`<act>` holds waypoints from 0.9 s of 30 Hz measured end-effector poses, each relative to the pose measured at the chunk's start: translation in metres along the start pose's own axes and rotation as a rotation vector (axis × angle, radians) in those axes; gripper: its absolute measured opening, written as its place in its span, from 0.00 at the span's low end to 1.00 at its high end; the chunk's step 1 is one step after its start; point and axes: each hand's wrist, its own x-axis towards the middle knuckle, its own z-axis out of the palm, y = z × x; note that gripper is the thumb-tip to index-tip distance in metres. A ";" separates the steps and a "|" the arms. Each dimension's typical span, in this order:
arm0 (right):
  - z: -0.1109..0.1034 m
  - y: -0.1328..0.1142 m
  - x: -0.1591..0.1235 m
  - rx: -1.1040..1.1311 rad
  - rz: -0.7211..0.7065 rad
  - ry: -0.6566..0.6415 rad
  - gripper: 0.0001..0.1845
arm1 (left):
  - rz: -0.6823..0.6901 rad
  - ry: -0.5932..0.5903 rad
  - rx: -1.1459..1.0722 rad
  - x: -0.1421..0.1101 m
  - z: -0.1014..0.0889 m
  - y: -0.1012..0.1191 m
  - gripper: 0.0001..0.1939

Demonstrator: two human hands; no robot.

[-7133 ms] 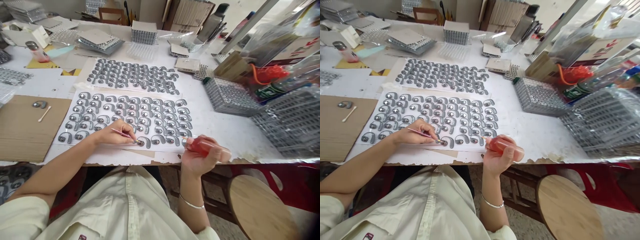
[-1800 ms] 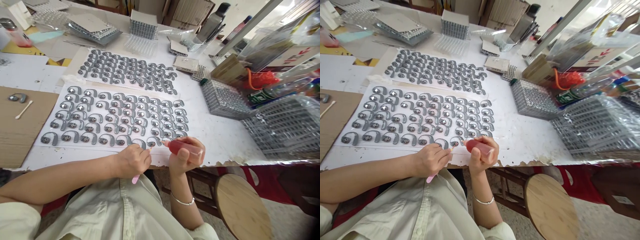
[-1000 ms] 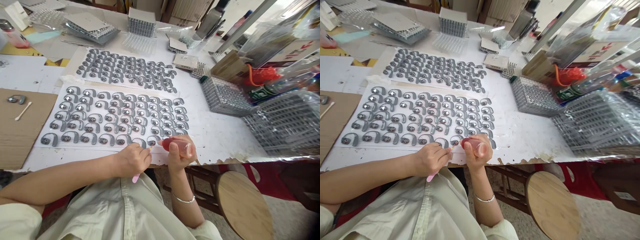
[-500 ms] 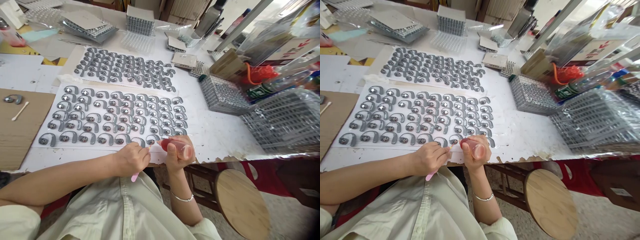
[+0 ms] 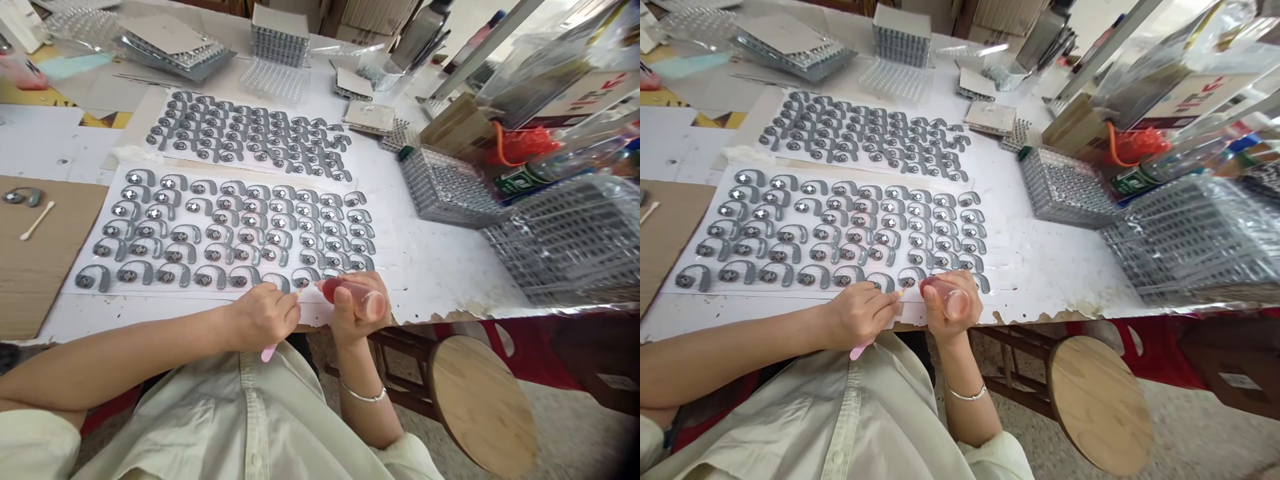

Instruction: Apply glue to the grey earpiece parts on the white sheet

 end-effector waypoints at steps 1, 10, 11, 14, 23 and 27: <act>0.000 0.000 0.000 0.003 0.003 0.000 0.08 | 0.000 0.003 -0.002 0.000 0.000 0.000 0.08; -0.002 0.000 -0.001 -0.013 0.000 0.003 0.08 | 0.002 0.000 -0.046 0.002 -0.003 -0.002 0.08; -0.002 -0.001 -0.001 -0.013 -0.001 0.002 0.08 | -0.002 0.003 -0.048 0.002 -0.003 -0.002 0.09; -0.002 -0.001 -0.002 -0.015 0.001 0.001 0.08 | -0.004 0.000 -0.076 0.002 -0.003 -0.004 0.10; -0.003 0.002 -0.004 -0.005 -0.015 -0.007 0.07 | -0.074 -0.014 -0.192 0.001 -0.004 -0.011 0.10; -0.003 0.000 -0.004 -0.009 -0.010 -0.006 0.07 | -0.134 -0.041 -0.253 0.001 -0.004 -0.015 0.09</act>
